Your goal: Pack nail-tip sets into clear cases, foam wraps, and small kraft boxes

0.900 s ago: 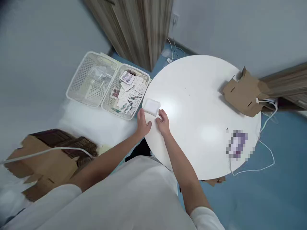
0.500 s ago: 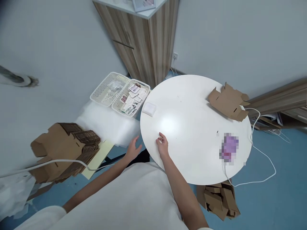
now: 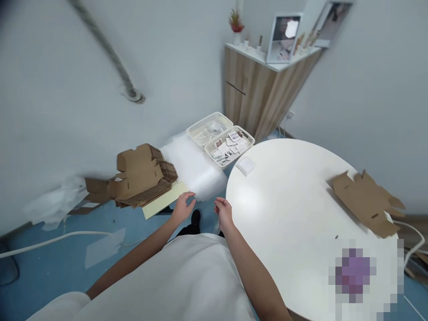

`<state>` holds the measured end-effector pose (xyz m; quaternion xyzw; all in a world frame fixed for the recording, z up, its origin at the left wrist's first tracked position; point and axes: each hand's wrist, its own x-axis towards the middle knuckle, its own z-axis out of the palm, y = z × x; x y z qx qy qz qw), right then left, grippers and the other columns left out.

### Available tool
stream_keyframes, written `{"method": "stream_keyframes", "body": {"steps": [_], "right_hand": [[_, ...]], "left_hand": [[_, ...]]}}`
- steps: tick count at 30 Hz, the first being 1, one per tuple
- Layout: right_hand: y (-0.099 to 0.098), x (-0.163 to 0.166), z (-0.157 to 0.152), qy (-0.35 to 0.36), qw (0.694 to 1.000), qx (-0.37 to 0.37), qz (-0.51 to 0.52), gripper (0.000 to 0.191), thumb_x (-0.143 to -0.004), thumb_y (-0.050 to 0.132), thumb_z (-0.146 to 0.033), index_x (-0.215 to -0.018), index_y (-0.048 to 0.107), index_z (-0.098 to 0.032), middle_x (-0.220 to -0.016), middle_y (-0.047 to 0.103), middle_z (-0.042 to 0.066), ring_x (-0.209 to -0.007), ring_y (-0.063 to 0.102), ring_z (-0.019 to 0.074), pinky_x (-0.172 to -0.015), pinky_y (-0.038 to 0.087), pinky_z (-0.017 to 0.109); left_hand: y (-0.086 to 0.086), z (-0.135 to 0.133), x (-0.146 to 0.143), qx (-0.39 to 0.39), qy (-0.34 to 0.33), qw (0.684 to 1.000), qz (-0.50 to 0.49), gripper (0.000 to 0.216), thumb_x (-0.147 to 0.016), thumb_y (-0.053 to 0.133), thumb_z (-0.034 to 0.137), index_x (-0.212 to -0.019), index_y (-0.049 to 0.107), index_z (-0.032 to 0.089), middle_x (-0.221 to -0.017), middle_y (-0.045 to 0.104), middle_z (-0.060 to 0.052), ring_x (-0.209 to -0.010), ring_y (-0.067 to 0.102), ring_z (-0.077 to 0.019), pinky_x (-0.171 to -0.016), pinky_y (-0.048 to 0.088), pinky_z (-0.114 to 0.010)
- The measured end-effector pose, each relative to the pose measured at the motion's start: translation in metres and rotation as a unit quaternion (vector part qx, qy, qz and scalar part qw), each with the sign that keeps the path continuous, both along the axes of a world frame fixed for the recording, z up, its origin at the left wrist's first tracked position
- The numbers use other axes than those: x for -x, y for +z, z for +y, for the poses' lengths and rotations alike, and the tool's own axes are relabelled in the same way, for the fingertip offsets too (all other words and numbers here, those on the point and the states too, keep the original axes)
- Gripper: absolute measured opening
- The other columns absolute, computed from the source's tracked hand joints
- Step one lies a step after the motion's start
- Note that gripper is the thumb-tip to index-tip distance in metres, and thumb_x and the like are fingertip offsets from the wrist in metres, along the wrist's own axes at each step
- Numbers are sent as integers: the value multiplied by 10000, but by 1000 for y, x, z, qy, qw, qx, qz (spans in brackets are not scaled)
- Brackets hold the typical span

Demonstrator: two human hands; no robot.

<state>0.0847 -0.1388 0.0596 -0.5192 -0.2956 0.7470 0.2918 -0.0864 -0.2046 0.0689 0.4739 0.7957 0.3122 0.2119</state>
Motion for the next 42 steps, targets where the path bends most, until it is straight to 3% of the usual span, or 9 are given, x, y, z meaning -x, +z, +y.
{"method": "stream_keyframes", "body": {"steps": [5, 8, 10, 15, 18, 24, 33, 35, 42], "right_hand": [[25, 75, 17, 144, 984, -102, -31, 304, -658, 604, -393, -901, 566, -214, -804, 578, 16, -607, 513, 101, -561, 421, 241], [45, 136, 31, 251, 941, -216, -71, 357, -675, 587, -434, -953, 554, -211, -828, 584, 19, -655, 532, 116, -594, 425, 251], [53, 180, 38, 324, 887, -305, -122, 348, -689, 581, -419, -967, 551, -212, -836, 590, 15, -659, 532, 116, -626, 425, 261], [43, 269, 33, 428, 694, -461, -349, 347, -695, 601, -296, -1027, 538, -215, -968, 570, 54, -797, 551, 161, -695, 401, 280], [27, 295, 24, 426, 651, -465, -422, 410, -673, 625, -267, -1061, 501, -214, -1031, 541, 81, -891, 543, 200, -681, 389, 281], [14, 313, 29, 389, 685, -420, -451, 263, -648, 592, -114, -872, 496, -214, -804, 585, 70, -797, 554, 221, -632, 355, 298], [29, 326, 20, 382, 691, -446, -423, 147, -666, 499, -106, -720, 427, -222, -683, 559, 34, -705, 549, 203, -617, 349, 292], [36, 323, 19, 378, 714, -429, -404, 134, -681, 492, -138, -749, 420, -228, -656, 560, 18, -660, 550, 196, -600, 358, 290], [51, 305, 32, 295, 864, -305, -270, 148, -715, 491, -226, -845, 421, -231, -589, 564, -41, -528, 560, 138, -568, 440, 276]], "left_hand": [[8, -34, 74, -8, 107, 993, 57, 230, -770, 469, 280, -957, 587, 216, -1065, 588, -60, -1055, 492, -235, -898, 384, -398], [7, -60, 126, 13, 162, 983, 87, 238, -772, 464, 278, -968, 587, 221, -1073, 591, -59, -1059, 488, -241, -897, 369, -402], [4, -73, 157, 42, 183, 977, 103, 257, -772, 471, 299, -991, 583, 224, -1091, 583, -68, -1071, 478, -256, -905, 350, -418], [-3, -79, 210, 87, 131, 983, 97, 351, -770, 492, 397, -1070, 556, 225, -1123, 561, -83, -1093, 457, -267, -928, 310, -428], [-9, -76, 224, 108, 85, 989, 63, 349, -768, 502, 400, -1058, 566, 216, -1092, 571, -87, -1065, 476, -267, -896, 335, -415], [-25, -84, 230, 65, 78, 995, -4, 292, -747, 542, 330, -997, 591, 189, -1025, 589, -109, -996, 520, -282, -823, 387, -406], [-29, -88, 244, 16, 44, 999, -28, 224, -757, 519, 236, -952, 618, 188, -956, 592, -95, -916, 556, -244, -806, 409, -368], [-27, -89, 249, 2, 21, 999, -24, 230, -781, 483, 236, -959, 619, 184, -952, 585, -96, -913, 555, -234, -814, 410, -359], [-11, -93, 259, -22, -53, 998, -3, 365, -757, 527, 409, -1053, 582, 203, -1021, 556, -94, -919, 550, -239, -801, 425, -342]]}}
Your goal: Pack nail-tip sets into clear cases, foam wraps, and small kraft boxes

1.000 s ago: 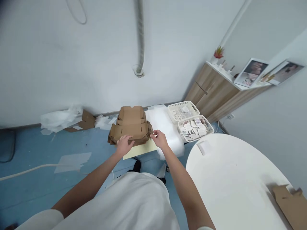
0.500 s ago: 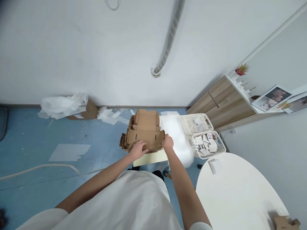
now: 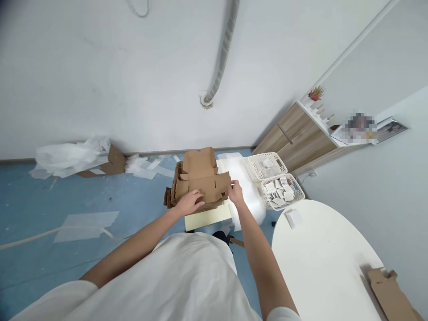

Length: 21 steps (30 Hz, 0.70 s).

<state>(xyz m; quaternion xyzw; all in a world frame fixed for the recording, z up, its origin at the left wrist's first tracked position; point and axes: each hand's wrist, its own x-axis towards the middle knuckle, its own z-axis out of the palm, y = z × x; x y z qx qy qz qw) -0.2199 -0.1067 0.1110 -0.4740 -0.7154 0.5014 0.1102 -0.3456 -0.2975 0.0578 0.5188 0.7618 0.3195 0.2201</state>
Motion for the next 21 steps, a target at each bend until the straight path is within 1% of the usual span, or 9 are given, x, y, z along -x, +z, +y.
{"method": "stream_keyframes", "body": {"steps": [4, 6, 8, 10, 12, 14, 16, 19, 21], "right_hand": [[1, -6, -4, -60, 991, 72, 96, 196, -695, 547, -282, -848, 443, -219, -644, 569, -33, -509, 543, 111, -571, 463, 273], [4, -10, -9, -63, 984, 105, 129, 239, -693, 567, -340, -873, 463, -222, -686, 581, -20, -555, 555, 115, -594, 466, 273], [8, -17, -14, -42, 977, 138, 156, 314, -695, 568, -427, -933, 491, -237, -815, 608, 8, -677, 587, 134, -637, 470, 273], [13, -25, -19, -14, 971, 170, 167, 423, -717, 499, -553, -1020, 512, -258, -980, 605, 43, -825, 596, 164, -677, 470, 286], [18, -31, -22, 4, 968, 194, 158, 572, -736, 345, -674, -1094, 518, -261, -1069, 587, 75, -912, 588, 194, -693, 468, 313], [24, -34, -21, 12, 967, 208, 143, 704, -731, 200, -734, -1125, 524, -249, -1070, 592, 100, -932, 588, 216, -694, 464, 338], [30, -33, -18, 26, 964, 224, 141, 756, -720, 147, -751, -1117, 539, -241, -1045, 608, 104, -926, 591, 225, -696, 463, 349], [38, -27, -7, 44, 959, 234, 154, 680, -725, 247, -729, -1052, 569, -228, -982, 636, 86, -880, 601, 223, -702, 466, 344], [40, -26, 2, 29, 968, 204, 147, 514, -703, 459, -627, -973, 589, -209, -906, 656, 69, -820, 608, 215, -698, 465, 331]], "left_hand": [[6, 2, -1, -11, -33, 999, 41, 317, -794, 487, 348, -1070, 569, 217, -1000, 566, -92, -918, 549, -231, -812, 424, -339], [6, 2, -4, -21, -29, 997, 64, 290, -846, 382, 272, -1054, 576, 214, -974, 576, -93, -924, 544, -222, -828, 419, -348], [6, 1, -6, -36, -20, 996, 78, 322, -865, 321, 239, -1067, 570, 214, -981, 577, -92, -946, 532, -214, -843, 419, -353], [5, -1, -8, -57, -8, 995, 80, 342, -872, 298, 234, -1101, 553, 216, -1001, 572, -92, -963, 519, -209, -851, 422, -361], [4, -4, -11, -85, -1, 994, 74, 352, -874, 291, 230, -1121, 542, 208, -1006, 568, -97, -968, 508, -211, -854, 424, -381], [5, -7, -15, -115, -8, 991, 68, 354, -874, 292, 225, -1118, 547, 199, -1012, 564, -106, -980, 497, -217, -862, 420, -406], [7, -10, -21, -138, -23, 988, 66, 352, -870, 298, 212, -1101, 563, 195, -1032, 559, -114, -1011, 483, -221, -884, 409, -422], [12, -12, -33, -147, -46, 986, 59, 349, -855, 317, 175, -1077, 583, 216, -1080, 556, -108, -1076, 456, -225, -941, 367, -453], [15, -13, -40, -127, -67, 988, 48, 357, -840, 336, 152, -1079, 582, 248, -1117, 560, -90, -1113, 442, -224, -987, 312, -487]]}}
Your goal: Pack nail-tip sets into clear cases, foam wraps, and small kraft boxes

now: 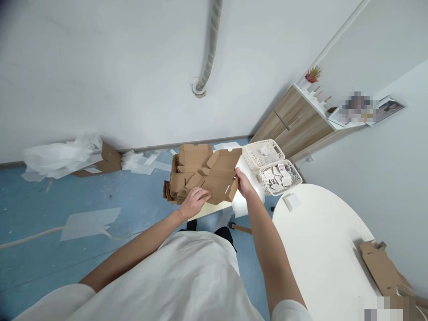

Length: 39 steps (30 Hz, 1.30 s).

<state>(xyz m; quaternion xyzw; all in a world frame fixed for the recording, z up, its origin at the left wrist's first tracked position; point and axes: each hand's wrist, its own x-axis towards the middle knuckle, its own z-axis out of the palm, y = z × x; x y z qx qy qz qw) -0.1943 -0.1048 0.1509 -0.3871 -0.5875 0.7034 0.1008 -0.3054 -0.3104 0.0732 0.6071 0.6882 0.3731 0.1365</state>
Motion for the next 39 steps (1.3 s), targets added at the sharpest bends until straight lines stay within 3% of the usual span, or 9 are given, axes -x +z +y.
{"method": "stream_keyframes", "body": {"steps": [3, 6, 13, 16, 19, 23, 28, 33, 39], "right_hand": [[-2, -6, 9, -60, 994, -71, -51, 323, -614, 646, -351, -885, 585, -185, -800, 666, 41, -725, 606, 196, -676, 462, 318], [-7, -23, 11, -102, 986, -119, -52, 296, -616, 596, -248, -905, 575, -191, -796, 667, 24, -715, 604, 182, -675, 464, 319], [-4, -111, 9, -227, 964, -129, 41, 289, -609, 584, -243, -894, 582, -194, -925, 661, 42, -835, 605, 195, -735, 469, 324], [-5, -169, 6, -300, 948, -96, 54, 318, -597, 622, -281, -896, 573, -184, -928, 663, 57, -832, 609, 203, -731, 478, 331], [-9, -229, -3, -357, 930, -65, 62, 342, -588, 643, -290, -902, 568, -178, -898, 668, 58, -798, 616, 202, -709, 487, 330], [-15, -302, -19, -410, 910, -42, 53, 320, -575, 656, -284, -861, 575, -166, -831, 673, 54, -739, 623, 199, -668, 494, 320], [-22, -377, -38, -440, 897, -33, 19, 328, -593, 639, -298, -889, 575, -170, -879, 679, 56, -771, 634, 211, -667, 503, 320], [-31, -429, -49, -457, 888, -48, -12, 329, -611, 630, -320, -897, 589, -164, -882, 680, 50, -761, 634, 198, -661, 505, 305], [-37, -467, -61, -561, 828, -27, 11, 448, -642, 639, -420, -1014, 551, -185, -917, 663, 61, -762, 626, 189, -656, 509, 305]], "left_hand": [[5, 2, -8, 40, -30, 999, -10, 368, -814, 383, 138, -1078, 581, 302, -1178, 550, -56, -1152, 426, -225, -1032, 221, -520], [10, 9, -14, 51, -12, 999, -10, 362, -773, 477, 180, -1092, 569, 324, -1263, 489, -45, -1201, 379, -254, -1042, 154, -533], [18, 46, -39, 18, 253, 963, -93, 1074, -520, 719, 422, -1372, 122, 154, -1421, 132, -204, -1294, 161, -377, -1000, 206, -539], [20, 71, -59, 22, 193, 936, -293, 940, -650, 614, 437, -1371, 55, 211, -1365, 284, -171, -1173, 419, -283, -894, 399, -440], [25, 97, -85, 102, 79, 862, -491, 626, -787, 375, 517, -1332, 199, 263, -1181, 512, -95, -888, 599, -183, -706, 502, -347], [41, 128, -130, 189, -10, 799, -570, 621, -784, 278, 627, -1242, 392, 223, -999, 607, -82, -718, 613, -157, -574, 495, -293], [53, 152, -195, 282, -109, 836, -458, 566, -701, 568, 501, -1169, 487, 193, -942, 635, -61, -753, 612, -162, -596, 472, -260], [45, 158, -254, 307, -166, 894, -280, 525, -665, 620, 418, -1106, 550, 143, -874, 643, -69, -778, 598, -177, -638, 466, -264], [39, 165, -305, 312, -148, 892, -290, 562, -625, 675, 436, -1082, 536, 139, -931, 608, -81, -726, 596, -152, -611, 473, -261]]}}
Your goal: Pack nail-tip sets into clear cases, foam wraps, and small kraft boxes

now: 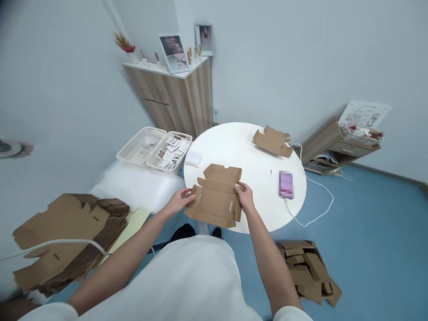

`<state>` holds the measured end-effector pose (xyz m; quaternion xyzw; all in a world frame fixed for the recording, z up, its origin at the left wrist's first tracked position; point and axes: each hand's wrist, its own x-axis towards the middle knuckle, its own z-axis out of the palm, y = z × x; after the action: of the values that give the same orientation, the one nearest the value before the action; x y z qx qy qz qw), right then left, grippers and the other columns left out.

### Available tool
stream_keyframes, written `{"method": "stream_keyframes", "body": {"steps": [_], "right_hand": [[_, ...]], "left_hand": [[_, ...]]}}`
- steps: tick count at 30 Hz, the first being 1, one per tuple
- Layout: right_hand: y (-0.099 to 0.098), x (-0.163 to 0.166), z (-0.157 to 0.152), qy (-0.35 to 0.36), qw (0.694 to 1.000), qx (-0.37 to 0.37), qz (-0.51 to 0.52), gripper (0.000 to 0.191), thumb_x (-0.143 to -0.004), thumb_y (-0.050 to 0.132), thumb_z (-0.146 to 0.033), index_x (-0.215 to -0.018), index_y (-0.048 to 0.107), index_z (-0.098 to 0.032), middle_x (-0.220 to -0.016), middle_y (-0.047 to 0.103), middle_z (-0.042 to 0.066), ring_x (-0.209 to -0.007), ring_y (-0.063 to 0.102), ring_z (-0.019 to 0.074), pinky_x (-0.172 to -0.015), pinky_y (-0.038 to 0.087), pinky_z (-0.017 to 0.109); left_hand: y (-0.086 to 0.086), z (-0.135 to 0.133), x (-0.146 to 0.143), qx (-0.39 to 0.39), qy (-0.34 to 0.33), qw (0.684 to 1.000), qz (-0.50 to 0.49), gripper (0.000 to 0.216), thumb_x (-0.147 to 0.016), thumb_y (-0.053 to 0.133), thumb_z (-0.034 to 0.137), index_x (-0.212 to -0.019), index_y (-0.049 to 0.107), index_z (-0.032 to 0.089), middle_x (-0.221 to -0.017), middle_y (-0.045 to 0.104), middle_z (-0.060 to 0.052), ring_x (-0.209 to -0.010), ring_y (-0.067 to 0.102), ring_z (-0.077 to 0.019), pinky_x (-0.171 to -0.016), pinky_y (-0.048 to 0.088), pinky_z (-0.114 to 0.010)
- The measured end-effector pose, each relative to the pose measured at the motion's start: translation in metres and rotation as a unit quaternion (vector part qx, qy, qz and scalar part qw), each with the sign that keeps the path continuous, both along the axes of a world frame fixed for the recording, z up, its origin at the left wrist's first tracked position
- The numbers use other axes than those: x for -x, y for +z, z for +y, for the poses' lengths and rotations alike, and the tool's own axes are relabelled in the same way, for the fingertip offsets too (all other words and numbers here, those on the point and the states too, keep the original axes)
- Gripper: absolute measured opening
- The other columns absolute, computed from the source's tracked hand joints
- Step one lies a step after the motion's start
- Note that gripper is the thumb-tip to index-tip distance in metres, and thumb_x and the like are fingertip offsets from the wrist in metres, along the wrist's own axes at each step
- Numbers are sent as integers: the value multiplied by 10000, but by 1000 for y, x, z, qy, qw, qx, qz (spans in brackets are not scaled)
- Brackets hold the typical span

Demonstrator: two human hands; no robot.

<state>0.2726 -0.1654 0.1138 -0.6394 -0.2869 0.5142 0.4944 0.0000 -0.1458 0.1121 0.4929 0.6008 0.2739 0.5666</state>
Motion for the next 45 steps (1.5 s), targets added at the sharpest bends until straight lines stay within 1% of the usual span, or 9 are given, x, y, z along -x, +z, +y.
{"method": "stream_keyframes", "body": {"steps": [7, 14, 19, 24, 27, 29, 34, 40, 45], "right_hand": [[-14, -31, -29, -21, 995, 25, 96, 491, -714, 535, -554, -1105, 506, -258, -1131, 583, 33, -974, 575, 200, -766, 501, 313], [-35, -21, -48, -74, 988, 135, -2, 841, -634, 658, -341, -1345, 214, -277, -1302, 419, 102, -981, 577, 209, -735, 512, 330], [-41, -12, -46, -136, 971, 152, -128, 685, -677, 527, -269, -1321, 301, -218, -1251, 479, 98, -985, 572, 205, -793, 491, 327], [-49, -16, -43, -180, 956, 156, -172, 556, -722, 400, -231, -1278, 386, -198, -1273, 477, 72, -1133, 480, 187, -929, 418, 330], [-54, -18, -45, -184, 948, 169, -198, 569, -738, 385, -229, -1305, 348, -189, -1294, 454, 76, -1161, 451, 184, -966, 383, 338], [-56, -19, -46, -182, 944, 175, -213, 577, -741, 389, -231, -1313, 337, -186, -1307, 440, 76, -1174, 436, 187, -980, 367, 342], [-54, -28, -46, -152, 948, 181, -215, 578, -725, 407, -225, -1299, 352, -199, -1299, 447, 72, -1167, 442, 191, -956, 389, 337], [-53, -50, -33, -76, 953, 205, -208, 610, -690, 453, -240, -1291, 347, -215, -1248, 475, 85, -1052, 525, 190, -851, 460, 323], [-57, -74, -11, -34, 940, 183, -286, 701, -663, 546, -332, -1305, 298, -204, -1290, 418, 109, -1117, 464, 218, -899, 414, 359]], "left_hand": [[-21, 20, -31, 31, -53, 998, -27, 545, -646, 656, 467, -1074, 534, 152, -965, 588, -85, -729, 603, -143, -627, 491, -280], [-43, 47, -43, 78, -62, 994, -46, 557, -659, 653, 462, -1092, 519, 140, -1029, 595, -109, -825, 613, -165, -666, 496, -264], [-62, 65, -53, 86, -109, 989, -53, 553, -718, 594, 458, -1160, 476, 147, -1093, 589, -131, -899, 609, -188, -731, 493, -294], [-72, 73, -59, -26, -198, 978, 53, 544, -810, 443, 457, -1251, 408, 141, -1218, 519, -152, -1126, 489, -237, -924, 391, -375], [-66, 65, -59, -182, -242, 940, 157, 676, -777, 483, 469, -1326, 296, 123, -1367, 332, -183, -1272, 290, -291, -996, 289, -444], [-59, 57, -60, -289, -307, 885, 196, 724, -708, 567, 488, -1307, 337, 152, -1391, 286, -174, -1293, 218, -324, -1010, 232, -480], [-56, 39, -71, -397, -486, 747, 218, 379, -665, 656, 317, -1022, 575, 219, -1224, 488, -110, -1220, 323, -301, -1010, 129, -521], [-71, 24, -88, -352, -485, 767, 229, 279, -721, 468, 34, -897, 608, 201, -908, 597, -78, -987, 510, -223, -1020, 78, -511], [-70, 16, -94, -325, -466, 781, 259, 373, -708, 483, 71, -1043, 560, 218, -1128, 534, -102, -1078, 476, -247, -1028, 61, -514]]}}
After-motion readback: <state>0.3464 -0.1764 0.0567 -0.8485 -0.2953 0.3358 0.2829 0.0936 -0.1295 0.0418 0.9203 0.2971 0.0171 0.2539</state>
